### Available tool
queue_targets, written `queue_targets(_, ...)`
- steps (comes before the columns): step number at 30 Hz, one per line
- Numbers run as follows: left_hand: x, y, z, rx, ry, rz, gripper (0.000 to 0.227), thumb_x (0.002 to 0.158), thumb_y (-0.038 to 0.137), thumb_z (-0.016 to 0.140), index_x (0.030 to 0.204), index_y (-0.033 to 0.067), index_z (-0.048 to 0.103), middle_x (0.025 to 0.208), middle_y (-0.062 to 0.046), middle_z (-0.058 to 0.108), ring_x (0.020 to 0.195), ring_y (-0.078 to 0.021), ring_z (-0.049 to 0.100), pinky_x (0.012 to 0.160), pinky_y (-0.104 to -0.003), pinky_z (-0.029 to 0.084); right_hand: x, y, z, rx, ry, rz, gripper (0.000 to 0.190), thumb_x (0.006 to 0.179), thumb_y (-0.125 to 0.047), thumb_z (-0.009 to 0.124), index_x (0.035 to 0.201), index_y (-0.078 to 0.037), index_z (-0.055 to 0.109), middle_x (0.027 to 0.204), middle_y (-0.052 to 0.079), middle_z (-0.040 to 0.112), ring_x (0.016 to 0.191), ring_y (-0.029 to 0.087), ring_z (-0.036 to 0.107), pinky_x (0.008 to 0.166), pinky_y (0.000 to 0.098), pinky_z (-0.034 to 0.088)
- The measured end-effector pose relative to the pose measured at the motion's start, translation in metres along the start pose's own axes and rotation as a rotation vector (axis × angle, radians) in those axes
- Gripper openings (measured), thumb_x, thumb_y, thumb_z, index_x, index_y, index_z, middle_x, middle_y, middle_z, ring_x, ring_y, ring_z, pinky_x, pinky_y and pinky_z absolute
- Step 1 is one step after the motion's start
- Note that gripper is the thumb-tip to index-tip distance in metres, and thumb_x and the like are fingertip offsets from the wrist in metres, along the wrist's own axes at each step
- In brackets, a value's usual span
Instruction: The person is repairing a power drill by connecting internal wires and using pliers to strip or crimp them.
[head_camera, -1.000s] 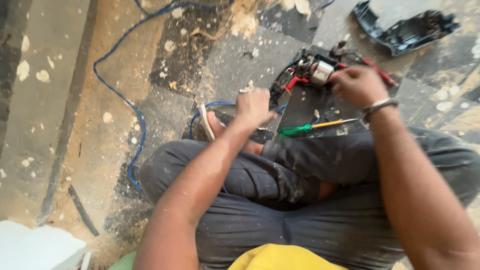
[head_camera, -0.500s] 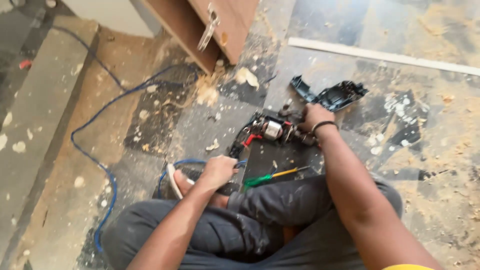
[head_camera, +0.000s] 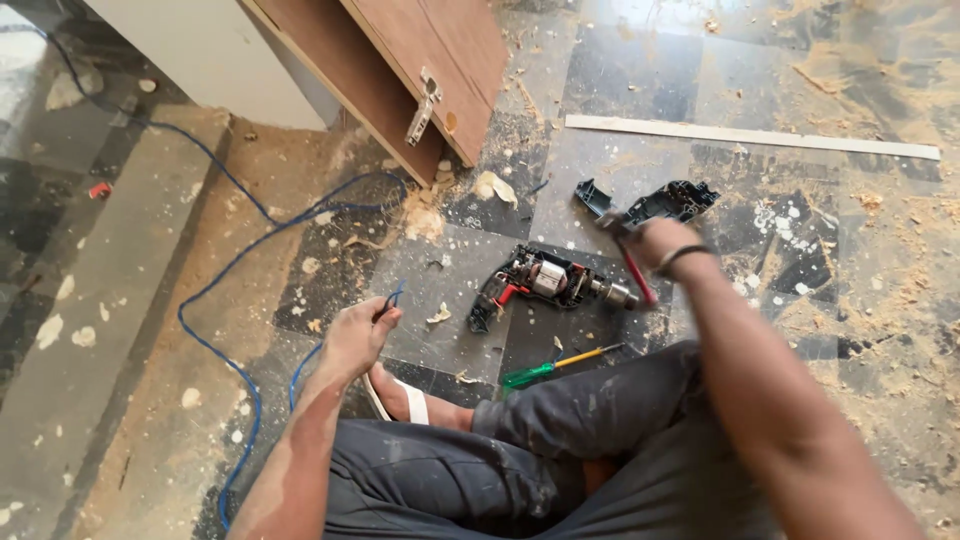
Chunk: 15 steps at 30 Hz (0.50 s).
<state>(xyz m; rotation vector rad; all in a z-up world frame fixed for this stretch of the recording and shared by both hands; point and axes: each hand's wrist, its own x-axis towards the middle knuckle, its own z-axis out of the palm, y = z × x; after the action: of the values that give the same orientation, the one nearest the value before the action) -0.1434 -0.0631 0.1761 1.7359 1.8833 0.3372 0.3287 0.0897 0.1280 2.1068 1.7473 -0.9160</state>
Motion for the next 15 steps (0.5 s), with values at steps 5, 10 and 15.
queue_targets(5,0.023,-0.023,-0.003,-0.068,0.077,0.093,0.033,0.098,0.040,0.060,0.093,0.0104,0.073,0.085,-0.010,0.075,0.084,-0.0313,0.072,0.075,-0.043,0.054,-0.151,0.000,-0.100,0.084,0.052,-0.100,0.029,0.102,-0.026,0.060,0.126,-0.023,0.075,0.120,0.010,0.074,0.094,0.028,0.068,0.090,0.0419,0.060)
queue_targets(10,0.039,-0.009,-0.030,-0.172,-0.015,0.091,0.032,0.098,0.037,0.056,0.096,0.0111,0.075,0.083,-0.005,0.078,0.083,-0.0217,0.076,0.077,-0.036,0.056,-0.200,0.072,-0.103,0.039,0.514,-0.877,0.028,0.094,-0.020,0.062,0.117,-0.018,0.078,0.148,0.019,0.062,0.138,0.034,0.051,0.105,0.0454,0.052)
queue_targets(15,0.048,0.005,-0.023,-0.322,0.006,0.186,0.037,0.098,0.042,0.057,0.097,0.0098,0.075,0.080,-0.005,0.075,0.079,-0.0212,0.075,0.074,-0.035,0.056,-0.160,0.013,-0.053,1.158,-0.053,-1.319,0.030,0.113,-0.016,0.052,0.138,-0.006,0.065,0.160,0.020,0.049,0.154,0.034,0.044,0.131,0.0500,0.038)
